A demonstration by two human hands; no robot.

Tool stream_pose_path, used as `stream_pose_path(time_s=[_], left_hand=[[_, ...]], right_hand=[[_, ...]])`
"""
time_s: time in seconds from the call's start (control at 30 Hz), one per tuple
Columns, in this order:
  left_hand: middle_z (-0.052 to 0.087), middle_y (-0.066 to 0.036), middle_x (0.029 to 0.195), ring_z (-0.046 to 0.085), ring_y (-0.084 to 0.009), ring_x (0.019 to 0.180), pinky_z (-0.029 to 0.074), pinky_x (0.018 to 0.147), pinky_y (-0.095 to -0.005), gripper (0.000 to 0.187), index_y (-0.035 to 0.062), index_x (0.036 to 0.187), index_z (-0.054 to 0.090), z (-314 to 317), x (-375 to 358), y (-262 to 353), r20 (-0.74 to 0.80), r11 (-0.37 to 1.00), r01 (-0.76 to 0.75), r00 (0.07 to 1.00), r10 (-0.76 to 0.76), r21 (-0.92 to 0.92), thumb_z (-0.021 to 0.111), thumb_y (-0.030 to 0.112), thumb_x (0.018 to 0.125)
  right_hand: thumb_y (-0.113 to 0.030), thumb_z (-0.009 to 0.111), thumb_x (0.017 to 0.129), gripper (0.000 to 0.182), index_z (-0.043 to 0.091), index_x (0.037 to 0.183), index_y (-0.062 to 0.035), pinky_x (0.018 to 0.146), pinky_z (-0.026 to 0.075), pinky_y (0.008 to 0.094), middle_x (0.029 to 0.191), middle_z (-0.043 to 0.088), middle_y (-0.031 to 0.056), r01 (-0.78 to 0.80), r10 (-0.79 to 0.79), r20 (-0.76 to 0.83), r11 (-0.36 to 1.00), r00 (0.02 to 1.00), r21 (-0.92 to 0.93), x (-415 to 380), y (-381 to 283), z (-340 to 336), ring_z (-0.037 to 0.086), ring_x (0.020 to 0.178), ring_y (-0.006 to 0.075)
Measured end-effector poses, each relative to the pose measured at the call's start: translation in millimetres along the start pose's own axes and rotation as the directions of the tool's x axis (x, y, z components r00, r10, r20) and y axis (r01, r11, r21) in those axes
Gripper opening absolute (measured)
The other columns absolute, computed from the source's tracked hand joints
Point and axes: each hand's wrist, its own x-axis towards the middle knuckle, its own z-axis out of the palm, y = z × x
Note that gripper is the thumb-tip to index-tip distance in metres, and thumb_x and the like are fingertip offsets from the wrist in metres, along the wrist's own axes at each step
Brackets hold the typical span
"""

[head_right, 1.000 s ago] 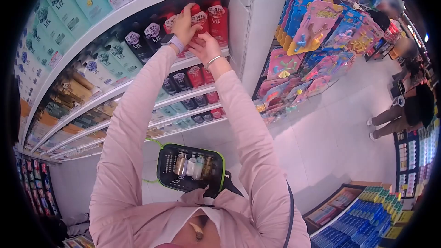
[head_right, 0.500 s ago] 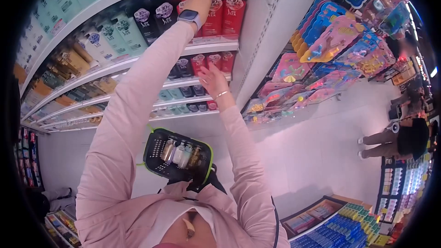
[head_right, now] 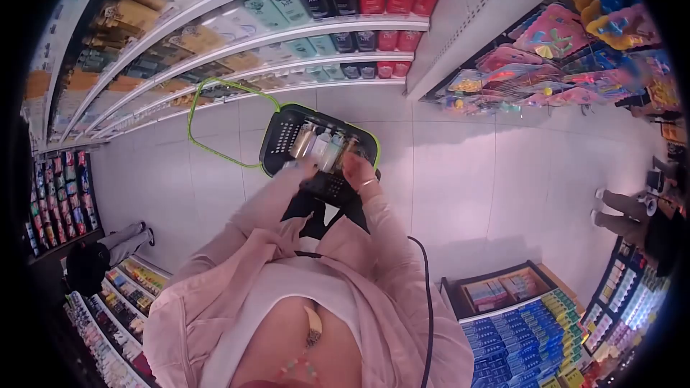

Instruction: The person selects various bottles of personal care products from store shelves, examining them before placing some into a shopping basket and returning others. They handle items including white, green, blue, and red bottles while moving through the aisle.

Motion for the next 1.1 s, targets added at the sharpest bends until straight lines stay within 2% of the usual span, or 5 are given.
stream_pose_path(time_s=[0.1, 0.2, 0.6, 0.77, 1.1], left_hand=[[0.055, -0.019, 0.101, 0.053, -0.0311, 0.092, 0.043, 0.076, -0.0386, 0.041, -0.0011, 0.100, 0.053, 16.9, -157.4, -17.7, 0.677, 0.257, 0.921, 0.389, -0.625, -0.292, 0.048, 0.033, 0.077], [0.056, -0.014, 0.085, 0.055, -0.0242, 0.080, 0.042, 0.062, -0.0388, 0.026, 0.0001, 0.081, 0.054, 71.7, -232.4, -109.6, 0.732, -0.303, 0.773, 0.287, -0.617, -0.558, 0.043, 0.023, 0.079], [0.058, -0.014, 0.095, 0.053, -0.0316, 0.092, 0.042, 0.079, -0.0354, 0.029, 0.0061, 0.103, 0.054, 99.6, -141.5, -276.3, 0.131, 0.703, 0.275, 0.959, -0.253, -0.656, 0.047, 0.019, 0.077], [0.047, -0.011, 0.114, 0.043, -0.0277, 0.108, 0.037, 0.087, -0.0381, 0.036, 0.0071, 0.110, 0.046, 41.9, -116.6, -359.0, 0.227, 0.850, 0.369, 0.926, -0.302, -0.375, 0.049, 0.011, 0.074], [0.043, 0.000, 0.118, 0.032, -0.0180, 0.115, 0.033, 0.087, -0.0480, 0.035, 0.0157, 0.112, 0.045, 78.8, -103.6, -483.2, 0.406, 0.878, 0.418, 0.778, -0.479, 0.235, 0.048, 0.015, 0.077]], right_hand=[[-0.021, 0.043, 0.082, 0.022, 0.052, 0.098, -0.0089, 0.065, 0.045, 0.0318, 0.091, 0.058, 0.0061, -0.060, 0.039, -0.197, 0.993, 0.980, -0.103, -5.4, 43.2, -5.8, 0.054, 0.076, 0.0187], [-0.021, 0.042, 0.082, 0.022, 0.052, 0.097, -0.0089, 0.065, 0.045, 0.0320, 0.091, 0.058, 0.0056, -0.129, 0.084, -0.272, 0.980, 0.959, -0.152, 0.5, 85.1, -7.3, 0.054, 0.076, 0.0187], [-0.027, 0.046, 0.078, 0.028, 0.051, 0.100, -0.0112, 0.066, 0.044, 0.0317, 0.090, 0.058, 0.0050, -0.183, -0.092, -0.500, 0.862, 0.861, -0.473, 95.1, 271.6, 38.3, 0.055, 0.073, 0.0174], [-0.020, 0.047, 0.079, 0.026, 0.050, 0.102, -0.0071, 0.061, 0.046, 0.0293, 0.089, 0.058, 0.0083, -0.155, 0.186, -0.094, 0.348, 0.978, -0.925, 116.3, 378.3, -14.8, 0.057, 0.075, 0.0182], [-0.018, 0.042, 0.084, 0.021, 0.049, 0.100, -0.0072, 0.065, 0.047, 0.0301, 0.088, 0.057, 0.0090, -0.456, 0.117, -0.595, 0.762, 0.795, -0.459, 116.0, 422.1, 53.2, 0.056, 0.076, 0.0176]])
